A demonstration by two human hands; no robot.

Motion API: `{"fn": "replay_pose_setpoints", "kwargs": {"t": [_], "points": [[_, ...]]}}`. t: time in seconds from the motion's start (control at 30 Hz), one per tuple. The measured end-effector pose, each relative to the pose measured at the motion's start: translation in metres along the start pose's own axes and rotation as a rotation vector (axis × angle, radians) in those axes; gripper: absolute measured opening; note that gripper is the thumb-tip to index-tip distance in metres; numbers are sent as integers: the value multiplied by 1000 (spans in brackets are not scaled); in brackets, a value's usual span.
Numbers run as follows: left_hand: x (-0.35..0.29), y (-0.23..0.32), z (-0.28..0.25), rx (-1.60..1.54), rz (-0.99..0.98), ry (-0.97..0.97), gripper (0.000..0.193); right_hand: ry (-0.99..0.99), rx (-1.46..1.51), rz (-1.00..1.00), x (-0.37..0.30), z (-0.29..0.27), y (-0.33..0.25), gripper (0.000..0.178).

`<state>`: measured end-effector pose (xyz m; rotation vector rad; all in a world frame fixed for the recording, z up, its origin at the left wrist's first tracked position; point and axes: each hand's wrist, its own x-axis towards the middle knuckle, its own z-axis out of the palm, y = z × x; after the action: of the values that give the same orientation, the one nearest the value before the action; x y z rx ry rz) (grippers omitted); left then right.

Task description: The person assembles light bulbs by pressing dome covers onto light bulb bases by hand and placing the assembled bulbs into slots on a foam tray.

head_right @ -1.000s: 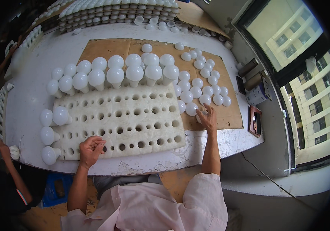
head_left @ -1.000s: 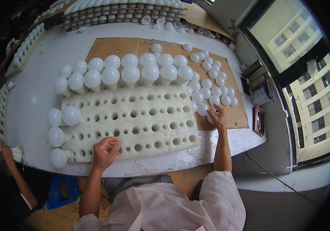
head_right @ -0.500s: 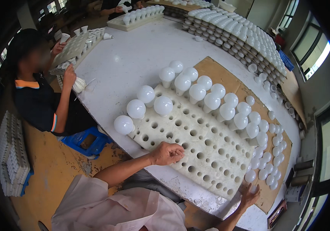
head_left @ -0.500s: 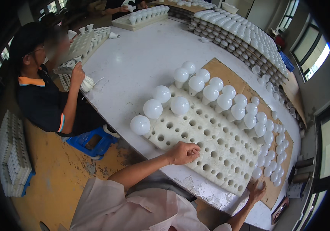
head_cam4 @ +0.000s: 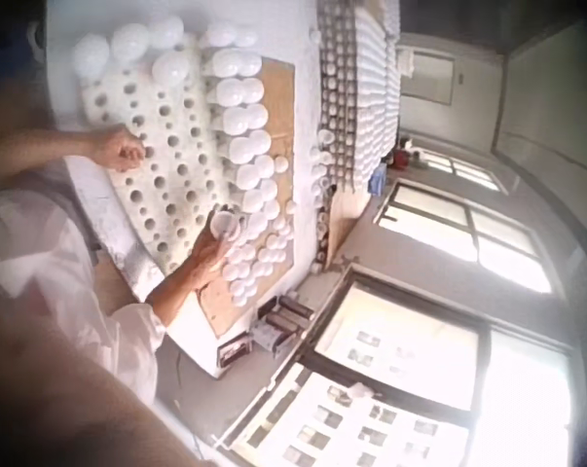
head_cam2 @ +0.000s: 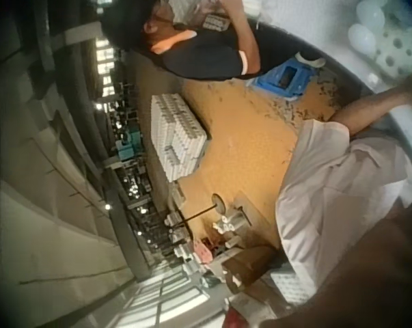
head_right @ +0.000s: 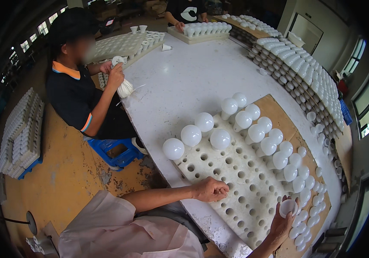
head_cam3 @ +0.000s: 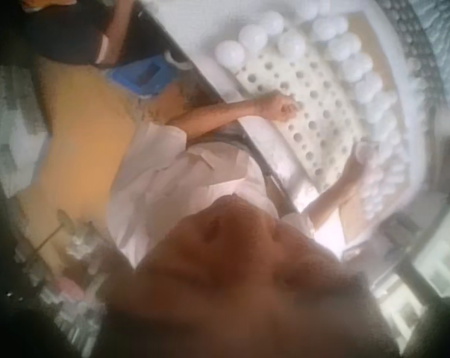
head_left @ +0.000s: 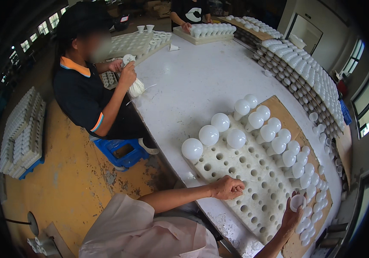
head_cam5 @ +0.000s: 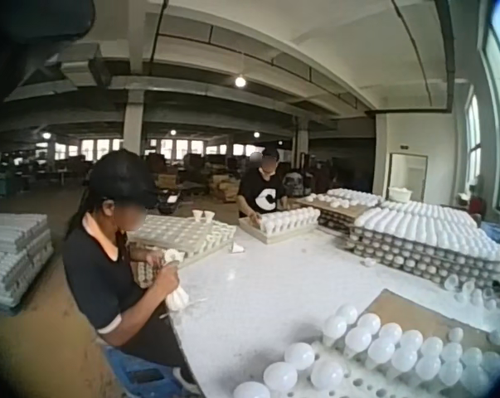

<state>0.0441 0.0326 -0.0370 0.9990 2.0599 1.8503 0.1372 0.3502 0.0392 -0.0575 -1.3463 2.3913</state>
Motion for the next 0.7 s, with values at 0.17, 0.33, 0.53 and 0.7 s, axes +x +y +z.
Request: {"fn": "replay_pose_setpoints", "kwargs": {"t": [0.17,0.33,0.53,0.7], "points": [[0,-1,0,-23,13,6,20,-121,-361,90,28,73,24,86],[-2,-1,0,-16,3,17,19,-220,-466,103,46,97,60,88],[-1,-1,2,-15,22,11,19,-199,-406,86,43,78,98,98],[0,3,0,-18,10,15,19,-227,-498,138,38,79,97,96]]}}
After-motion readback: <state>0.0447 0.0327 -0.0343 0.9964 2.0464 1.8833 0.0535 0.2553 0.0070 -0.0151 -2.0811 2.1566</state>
